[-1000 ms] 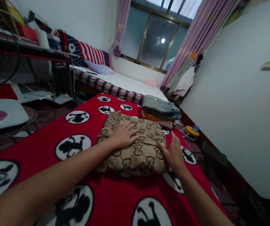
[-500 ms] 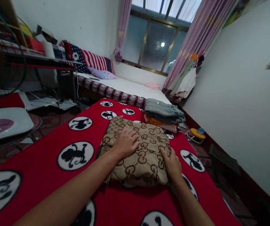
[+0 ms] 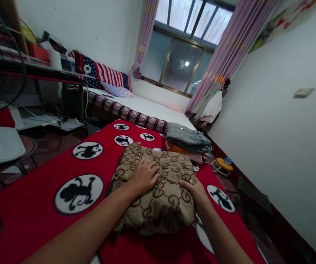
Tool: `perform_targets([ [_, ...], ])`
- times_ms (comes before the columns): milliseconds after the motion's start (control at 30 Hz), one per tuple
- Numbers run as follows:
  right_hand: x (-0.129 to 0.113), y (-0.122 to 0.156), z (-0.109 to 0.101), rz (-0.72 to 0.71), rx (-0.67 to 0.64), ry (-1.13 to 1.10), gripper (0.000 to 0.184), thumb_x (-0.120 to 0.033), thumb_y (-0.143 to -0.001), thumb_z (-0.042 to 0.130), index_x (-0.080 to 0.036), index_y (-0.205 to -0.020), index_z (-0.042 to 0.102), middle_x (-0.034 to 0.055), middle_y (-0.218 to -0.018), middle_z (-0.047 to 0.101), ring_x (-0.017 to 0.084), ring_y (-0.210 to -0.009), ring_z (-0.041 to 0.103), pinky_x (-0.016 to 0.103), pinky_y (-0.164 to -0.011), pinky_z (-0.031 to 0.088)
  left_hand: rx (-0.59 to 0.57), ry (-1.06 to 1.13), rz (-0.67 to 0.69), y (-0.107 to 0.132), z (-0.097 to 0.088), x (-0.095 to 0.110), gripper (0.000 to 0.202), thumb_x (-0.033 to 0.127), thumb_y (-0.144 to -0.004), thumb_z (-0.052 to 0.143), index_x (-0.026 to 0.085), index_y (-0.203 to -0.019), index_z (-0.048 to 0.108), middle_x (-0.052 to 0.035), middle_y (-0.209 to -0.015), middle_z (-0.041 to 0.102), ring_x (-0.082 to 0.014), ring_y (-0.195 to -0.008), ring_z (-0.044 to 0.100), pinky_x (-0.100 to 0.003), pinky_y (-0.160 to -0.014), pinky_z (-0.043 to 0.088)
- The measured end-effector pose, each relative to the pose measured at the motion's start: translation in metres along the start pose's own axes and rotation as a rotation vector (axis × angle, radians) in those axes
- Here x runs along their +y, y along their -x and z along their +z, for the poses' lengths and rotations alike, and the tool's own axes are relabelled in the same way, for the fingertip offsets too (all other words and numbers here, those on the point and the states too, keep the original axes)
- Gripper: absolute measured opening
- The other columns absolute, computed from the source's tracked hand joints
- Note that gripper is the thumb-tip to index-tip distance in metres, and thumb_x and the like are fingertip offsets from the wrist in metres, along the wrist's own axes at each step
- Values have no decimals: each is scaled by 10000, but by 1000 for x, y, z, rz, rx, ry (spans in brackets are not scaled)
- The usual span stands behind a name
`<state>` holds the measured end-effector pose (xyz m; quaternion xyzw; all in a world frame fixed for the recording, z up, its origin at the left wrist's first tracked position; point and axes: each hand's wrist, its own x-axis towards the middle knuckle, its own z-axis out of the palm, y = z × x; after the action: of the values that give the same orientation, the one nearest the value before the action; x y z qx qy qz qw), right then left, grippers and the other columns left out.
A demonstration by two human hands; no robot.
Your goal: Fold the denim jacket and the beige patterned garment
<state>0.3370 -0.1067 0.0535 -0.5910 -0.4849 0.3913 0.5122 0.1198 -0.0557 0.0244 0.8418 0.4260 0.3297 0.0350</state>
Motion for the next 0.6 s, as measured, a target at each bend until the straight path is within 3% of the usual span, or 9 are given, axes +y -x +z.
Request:
perform_targets([
  [67,-15,1,3,-34,22,-4,565,-353,-571,774,-160,-1088,651,114,-1070,724,288,-901,699,392,-780,562,11,164,-5,-6,-9,-7,325,363,-907,528,242,-1185,645,-65,-1266,637,-248,-1213,536,-483,-1119,284],
  [133,-36,-3,5,-77,24,27,554,-325,-567,770,-156,-1080,646,112,-1052,726,278,-868,696,370,-743,563,122,382,-74,-15,-22,-23,374,408,-906,512,226,-1210,632,-66,-1272,635,-229,-1198,554,-419,-1088,352],
  [233,-77,-20,14,-151,-6,103,510,-294,-551,770,-152,-1026,648,87,-978,731,243,-789,683,328,-678,555,466,637,-363,-20,-42,-68,494,481,-927,400,151,-1238,595,-111,-1254,637,-219,-1171,577,-353,-1019,429],
  [300,-110,-40,28,-243,-23,177,464,-282,-542,763,-148,-974,657,56,-917,727,206,-738,663,300,-658,541,614,672,-596,-14,-48,-105,558,486,-936,308,108,-1261,557,-140,-1222,645,-218,-1138,596,-345,-990,451],
  [367,-144,-65,48,-371,-43,226,411,-281,-557,731,-135,-935,667,30,-862,713,177,-707,641,287,-657,529,587,525,-768,-1,-48,-136,556,469,-917,317,101,-1249,568,-153,-1218,643,-241,-1137,592,-368,-991,447],
  [433,-177,-94,69,-518,-31,274,376,-297,-587,701,-115,-915,667,14,-834,697,156,-710,628,274,-671,518,467,293,-847,14,-43,-153,518,446,-879,386,121,-1218,605,-161,-1187,655,-284,-1099,605,-406,-953,464],
  [533,-221,-140,89,-709,83,364,420,-298,-662,655,-48,-999,638,41,-928,694,119,-774,612,231,-718,488,316,63,-806,25,-34,-156,498,424,-871,393,149,-1213,628,-159,-1122,678,-315,-1042,619,-425,-886,487],
  [600,-244,-172,87,-806,196,412,512,-301,-722,619,5,-1129,574,95,-1065,675,99,-849,598,205,-753,460,251,-47,-719,25,-28,-152,500,425,-873,378,155,-1207,634,-152,-1120,679,-328,-1058,603,-439,-902,474],
])
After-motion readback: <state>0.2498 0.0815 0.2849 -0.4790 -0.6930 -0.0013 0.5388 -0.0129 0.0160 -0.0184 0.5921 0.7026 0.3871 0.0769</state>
